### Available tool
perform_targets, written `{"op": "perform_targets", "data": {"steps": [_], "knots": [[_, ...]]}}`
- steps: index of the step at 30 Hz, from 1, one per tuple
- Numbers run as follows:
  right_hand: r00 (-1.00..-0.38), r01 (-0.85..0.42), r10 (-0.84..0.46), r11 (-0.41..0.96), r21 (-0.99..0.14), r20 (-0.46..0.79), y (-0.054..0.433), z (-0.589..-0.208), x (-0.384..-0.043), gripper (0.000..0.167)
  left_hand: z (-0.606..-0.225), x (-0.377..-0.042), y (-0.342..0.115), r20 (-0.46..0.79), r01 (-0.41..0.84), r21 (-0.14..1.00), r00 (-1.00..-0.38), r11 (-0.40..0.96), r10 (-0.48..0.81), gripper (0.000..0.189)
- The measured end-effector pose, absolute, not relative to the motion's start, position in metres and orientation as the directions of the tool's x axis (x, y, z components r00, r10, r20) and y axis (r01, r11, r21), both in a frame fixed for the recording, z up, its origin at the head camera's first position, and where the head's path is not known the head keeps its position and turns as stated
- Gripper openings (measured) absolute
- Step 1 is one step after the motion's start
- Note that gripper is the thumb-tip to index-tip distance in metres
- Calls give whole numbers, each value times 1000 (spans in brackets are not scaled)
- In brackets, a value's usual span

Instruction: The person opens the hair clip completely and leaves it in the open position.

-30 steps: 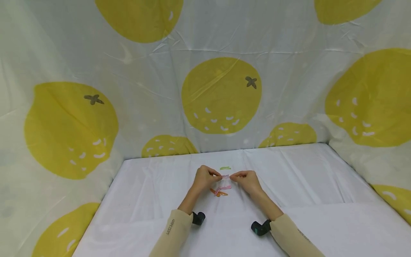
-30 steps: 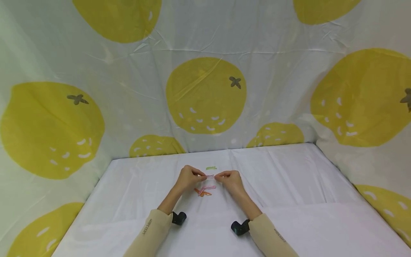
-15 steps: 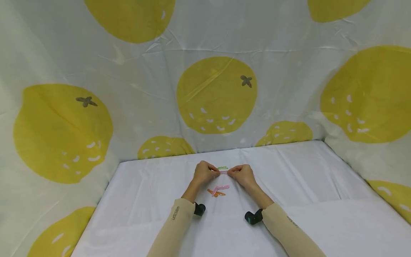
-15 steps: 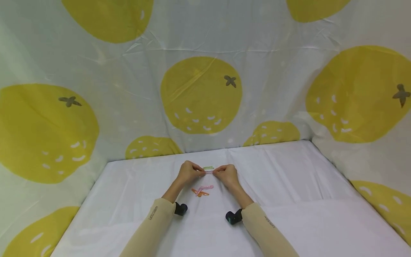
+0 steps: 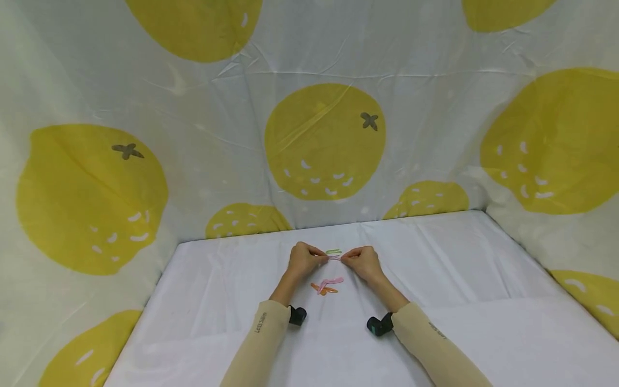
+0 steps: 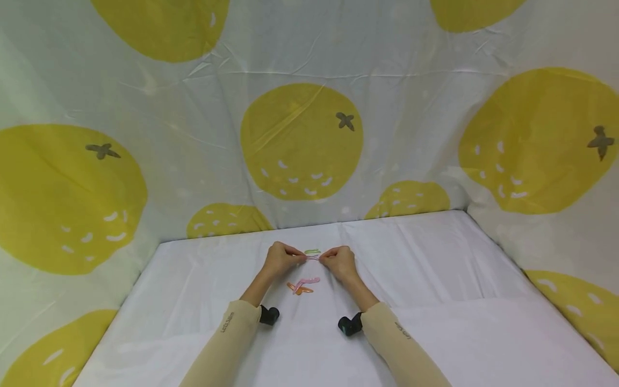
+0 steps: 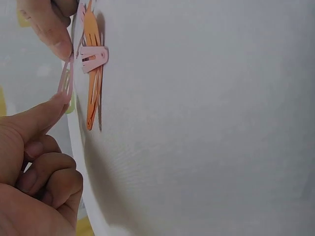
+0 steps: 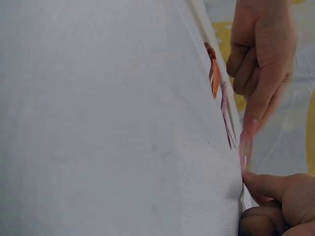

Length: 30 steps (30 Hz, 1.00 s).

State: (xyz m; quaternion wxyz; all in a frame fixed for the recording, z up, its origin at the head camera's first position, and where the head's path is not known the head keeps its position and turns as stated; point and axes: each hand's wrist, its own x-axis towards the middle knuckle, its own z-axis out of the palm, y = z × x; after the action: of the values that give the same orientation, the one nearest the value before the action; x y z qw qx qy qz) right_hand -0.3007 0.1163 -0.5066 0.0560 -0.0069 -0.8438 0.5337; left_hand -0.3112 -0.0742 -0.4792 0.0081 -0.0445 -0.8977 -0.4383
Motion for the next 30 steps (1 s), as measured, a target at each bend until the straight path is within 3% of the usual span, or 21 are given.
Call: {"op": "perform_targets", "data": {"steps": [21, 30], "knots": [[-991, -39, 97, 423, -905, 88, 112, -507, -305, 9, -483, -316, -72, 115, 145, 757, -989, 637, 88, 7], [-992, -23, 105, 405, -914, 71, 113, -508, -305, 11, -483, -316, -72, 89, 101, 774, -995, 625, 51, 9]]}}
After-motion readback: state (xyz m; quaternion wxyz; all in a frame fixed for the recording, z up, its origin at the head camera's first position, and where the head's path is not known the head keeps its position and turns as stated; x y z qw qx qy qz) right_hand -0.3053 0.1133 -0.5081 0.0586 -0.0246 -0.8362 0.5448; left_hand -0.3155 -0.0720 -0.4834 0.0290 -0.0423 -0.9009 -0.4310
